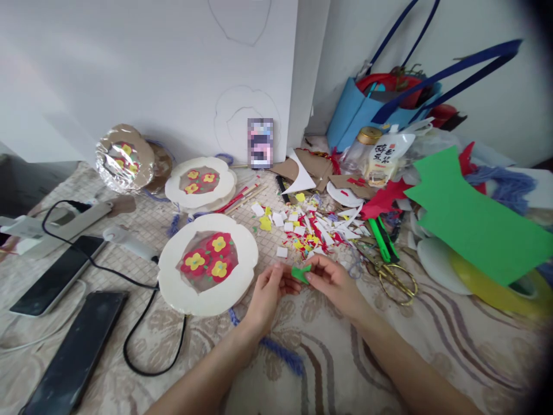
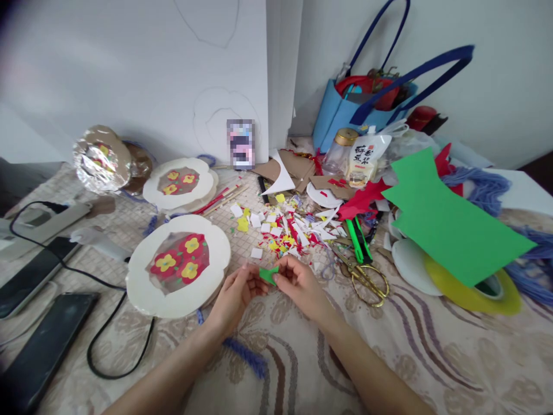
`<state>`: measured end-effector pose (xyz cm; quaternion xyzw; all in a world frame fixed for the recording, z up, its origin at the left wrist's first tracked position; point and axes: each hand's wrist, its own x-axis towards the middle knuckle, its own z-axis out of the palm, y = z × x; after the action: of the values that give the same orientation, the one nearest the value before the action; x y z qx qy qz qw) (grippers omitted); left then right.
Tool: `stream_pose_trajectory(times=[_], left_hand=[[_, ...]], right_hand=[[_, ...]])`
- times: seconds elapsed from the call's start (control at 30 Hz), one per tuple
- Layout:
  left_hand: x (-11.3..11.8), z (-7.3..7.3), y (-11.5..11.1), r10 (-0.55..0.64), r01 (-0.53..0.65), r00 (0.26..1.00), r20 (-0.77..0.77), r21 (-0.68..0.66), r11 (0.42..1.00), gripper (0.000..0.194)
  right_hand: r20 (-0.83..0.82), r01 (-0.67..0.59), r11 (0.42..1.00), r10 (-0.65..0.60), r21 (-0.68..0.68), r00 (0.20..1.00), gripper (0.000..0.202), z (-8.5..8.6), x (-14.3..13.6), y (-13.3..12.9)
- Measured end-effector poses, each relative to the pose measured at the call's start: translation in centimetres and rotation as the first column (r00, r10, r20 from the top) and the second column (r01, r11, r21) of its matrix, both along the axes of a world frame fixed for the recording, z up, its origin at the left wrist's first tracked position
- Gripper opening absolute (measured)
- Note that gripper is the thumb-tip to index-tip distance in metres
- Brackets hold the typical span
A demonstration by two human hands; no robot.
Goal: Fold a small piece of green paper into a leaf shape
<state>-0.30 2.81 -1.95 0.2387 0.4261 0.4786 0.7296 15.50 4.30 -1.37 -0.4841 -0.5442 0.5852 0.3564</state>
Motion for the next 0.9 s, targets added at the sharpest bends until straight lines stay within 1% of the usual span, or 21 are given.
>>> stream_pose_trajectory(times=[0.07, 0.17, 0.3, 0.47, 0.63, 0.77, 0.9], left_hand=[[-0.03, -0.05, 0.03, -0.011, 0.011, 1.000, 0.008, -0.014, 1.000, 0.032], [-0.14, -0.08, 0.11, -0.048, 0.048, 0.998, -0.043, -0.003, 0.999, 0.026], [-0.22, 0.00, 0.17, -0.066, 0.069, 0.993, -0.101, 0.028, 0.997, 0.024], [-0.20, 0.37, 0.12, -0.068, 0.075, 0.983, -0.171, 0.034, 0.997, 0.023], [-0.20, 0.82, 0.07, -0.059, 0.093, 0.957, -0.285, 0.106, 0.990, 0.021], [-0.21, 0.84, 0.08, -0.074, 0.116, 0.951, -0.299, 0.126, 0.985, 0.020], [-0.26, 0.89, 0.03, -0.076, 0.115, 0.960, -0.269, 0.131, 0.985, 0.020]], right_hand=[[0.003, 0.002, 1.000, -0.002, 0.000, 1.000, 0.007, 0.00, -0.04, 0.02], [0.015, -0.008, 1.000, 0.008, 0.012, 1.000, 0.007, -0.10, -0.06, 0.03], [0.036, -0.010, 1.000, 0.009, 0.016, 0.999, 0.008, -0.24, -0.13, 0.06], [0.048, -0.013, 1.000, 0.013, -0.006, 0.999, 0.010, -0.23, -0.23, 0.14], [0.034, -0.015, 1.000, 0.015, -0.011, 0.999, 0.011, -0.10, -0.19, 0.08], [0.024, -0.026, 1.000, 0.026, -0.012, 0.999, 0.010, 0.04, -0.10, 0.00], [0.022, -0.041, 0.999, 0.041, 0.006, 0.999, 0.009, 0.24, -0.03, -0.03]])
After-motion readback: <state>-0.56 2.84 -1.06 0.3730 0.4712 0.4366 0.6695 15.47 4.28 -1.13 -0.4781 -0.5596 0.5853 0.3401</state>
